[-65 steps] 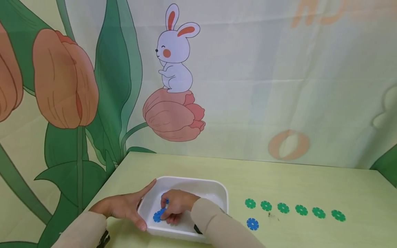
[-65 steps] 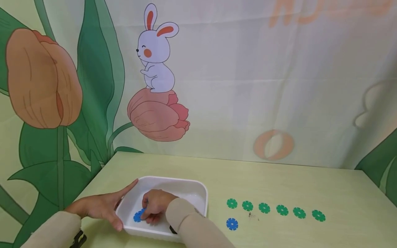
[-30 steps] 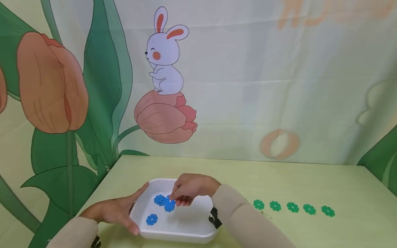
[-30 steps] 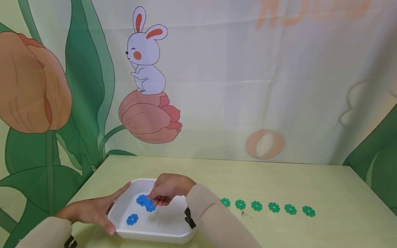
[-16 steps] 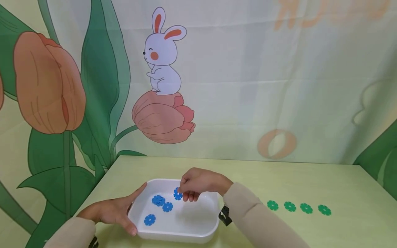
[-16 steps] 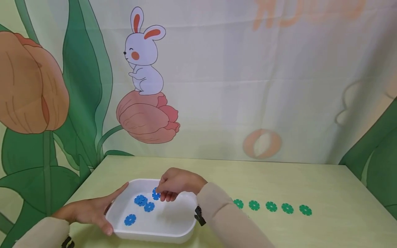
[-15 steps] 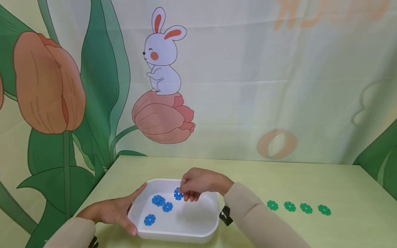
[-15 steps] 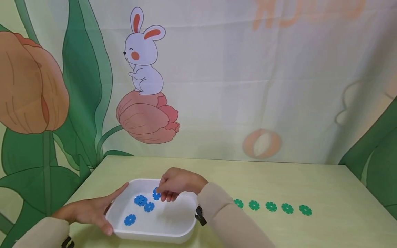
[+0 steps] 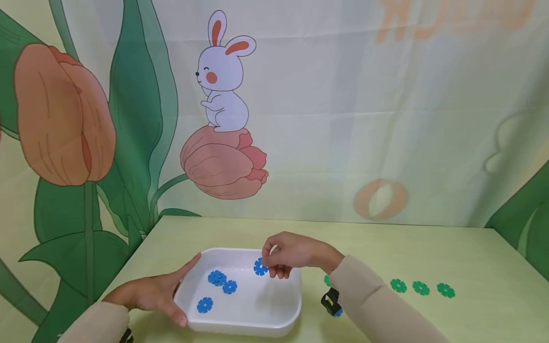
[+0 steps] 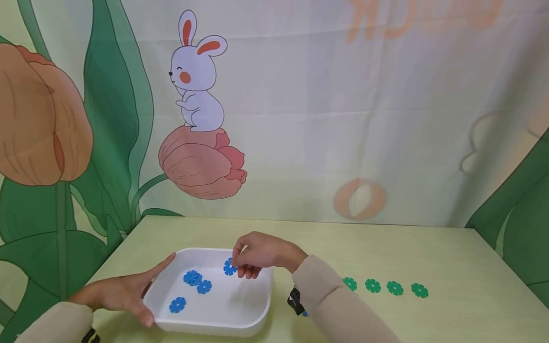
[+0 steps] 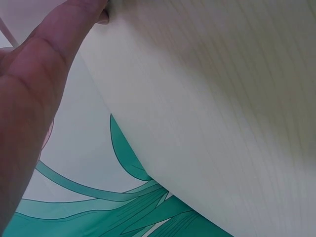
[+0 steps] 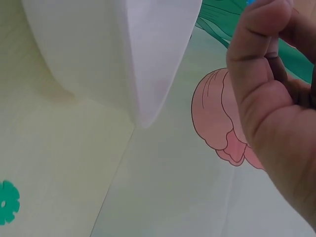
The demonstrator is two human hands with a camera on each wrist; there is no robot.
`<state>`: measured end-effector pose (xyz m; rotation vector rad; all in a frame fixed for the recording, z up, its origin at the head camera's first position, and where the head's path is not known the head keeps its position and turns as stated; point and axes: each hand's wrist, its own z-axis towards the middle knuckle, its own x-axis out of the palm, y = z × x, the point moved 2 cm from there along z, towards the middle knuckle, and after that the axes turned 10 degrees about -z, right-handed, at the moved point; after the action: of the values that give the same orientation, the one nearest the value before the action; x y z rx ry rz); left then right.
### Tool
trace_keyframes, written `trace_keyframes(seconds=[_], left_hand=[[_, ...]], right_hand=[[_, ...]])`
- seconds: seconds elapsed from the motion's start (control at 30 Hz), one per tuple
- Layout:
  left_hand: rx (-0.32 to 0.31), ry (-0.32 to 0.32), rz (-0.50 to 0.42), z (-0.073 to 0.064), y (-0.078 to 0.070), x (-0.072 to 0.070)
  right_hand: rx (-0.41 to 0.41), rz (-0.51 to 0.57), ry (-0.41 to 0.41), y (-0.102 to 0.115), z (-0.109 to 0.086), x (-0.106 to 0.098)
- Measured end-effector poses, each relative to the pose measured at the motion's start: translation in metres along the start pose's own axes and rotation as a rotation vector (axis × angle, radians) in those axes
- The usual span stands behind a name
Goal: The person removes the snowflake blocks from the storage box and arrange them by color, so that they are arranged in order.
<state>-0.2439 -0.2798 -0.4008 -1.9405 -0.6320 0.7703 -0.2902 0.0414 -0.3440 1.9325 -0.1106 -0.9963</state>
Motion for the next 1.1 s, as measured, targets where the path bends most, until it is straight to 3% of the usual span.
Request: trace_keyframes(seconds=[0.73,1.1], left_hand=[[-0.011,-0.010,0.023,0.001,-0.001,0.001],[-0.036,-0.034,0.042,0.001,-0.002,0.003]], right_hand=[[-0.015,0.035,-0.039,-0.027,-0.045,-0.028],[0.001,0.073,-0.046,-0.052,-0.072,-0.041]])
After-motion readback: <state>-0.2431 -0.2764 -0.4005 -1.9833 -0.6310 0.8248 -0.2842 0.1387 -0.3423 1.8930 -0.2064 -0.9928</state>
